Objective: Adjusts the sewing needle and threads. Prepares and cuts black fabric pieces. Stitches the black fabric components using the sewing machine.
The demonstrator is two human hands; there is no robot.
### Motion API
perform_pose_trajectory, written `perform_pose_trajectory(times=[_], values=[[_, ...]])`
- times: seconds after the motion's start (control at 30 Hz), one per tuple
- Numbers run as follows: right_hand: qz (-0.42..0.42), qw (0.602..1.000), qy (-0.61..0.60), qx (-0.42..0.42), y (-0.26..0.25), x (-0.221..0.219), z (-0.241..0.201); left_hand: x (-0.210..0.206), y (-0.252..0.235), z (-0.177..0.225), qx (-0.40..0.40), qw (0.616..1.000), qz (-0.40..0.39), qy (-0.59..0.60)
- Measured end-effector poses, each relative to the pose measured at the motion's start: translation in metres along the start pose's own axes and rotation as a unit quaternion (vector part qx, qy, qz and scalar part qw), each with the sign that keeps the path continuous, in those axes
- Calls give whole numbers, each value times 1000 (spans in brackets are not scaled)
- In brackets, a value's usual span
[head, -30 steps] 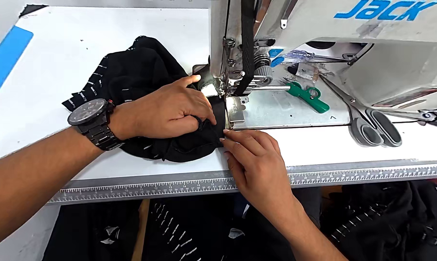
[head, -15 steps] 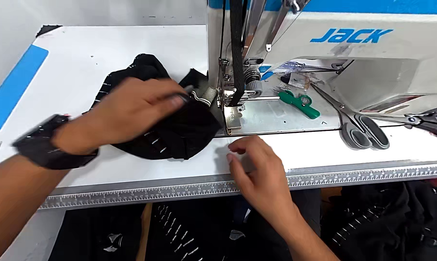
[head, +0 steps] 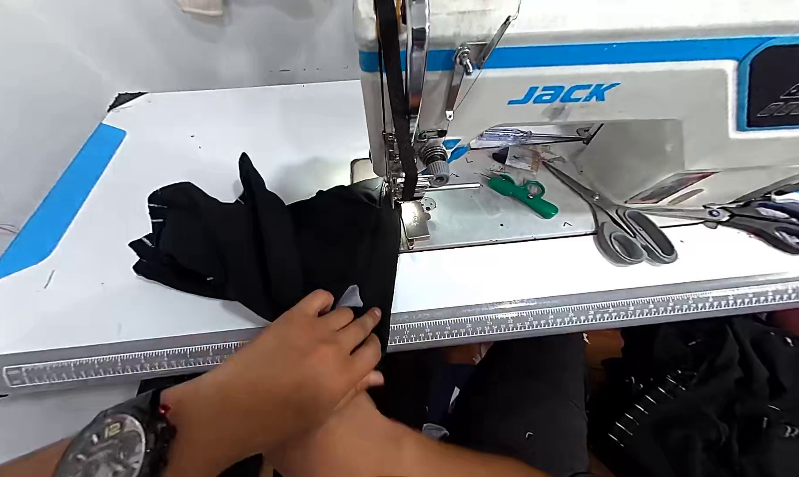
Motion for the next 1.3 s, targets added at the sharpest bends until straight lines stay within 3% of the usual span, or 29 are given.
perform_pose_trajectory(times=[0.1, 0.17, 0.27, 0.37, 0.5, 0.63, 0.97, 1.13, 1.3], values=[[131, 991, 7, -5, 50, 46, 42, 3, -3, -13, -8, 999, 38, 34], [171, 984, 45, -26, 54, 60, 74, 4, -15, -30, -33, 996, 58, 53], [139, 987, 82, 28, 29, 61, 91, -14, -39, -62, -44, 998, 29, 15], [117, 987, 86, 75, 20, 69, 89, -25, -40, -69, 25, 1000, 6, -3], [73, 989, 109, 73, 35, 85, 99, -41, -30, -51, 101, 992, 30, 75], [54, 988, 132, 64, 29, 91, 110, -54, -41, -63, 123, 986, 66, 96], [40, 985, 168, -12, -9, 93, 133, -55, -63, -108, 106, 979, 116, 131], [39, 982, 179, -36, -32, 92, 139, -43, -63, -106, 87, 978, 73, 174], [100, 979, 163, -70, -40, 91, 142, -35, -68, -92, 172, 956, -20, 235]])
Point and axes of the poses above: each hand's wrist, its own y-axis away from the middle knuckle, its own x-axis out of the back of the hand, z = x × y, the point moved 1 cm from there along -y, towards the middle knuckle
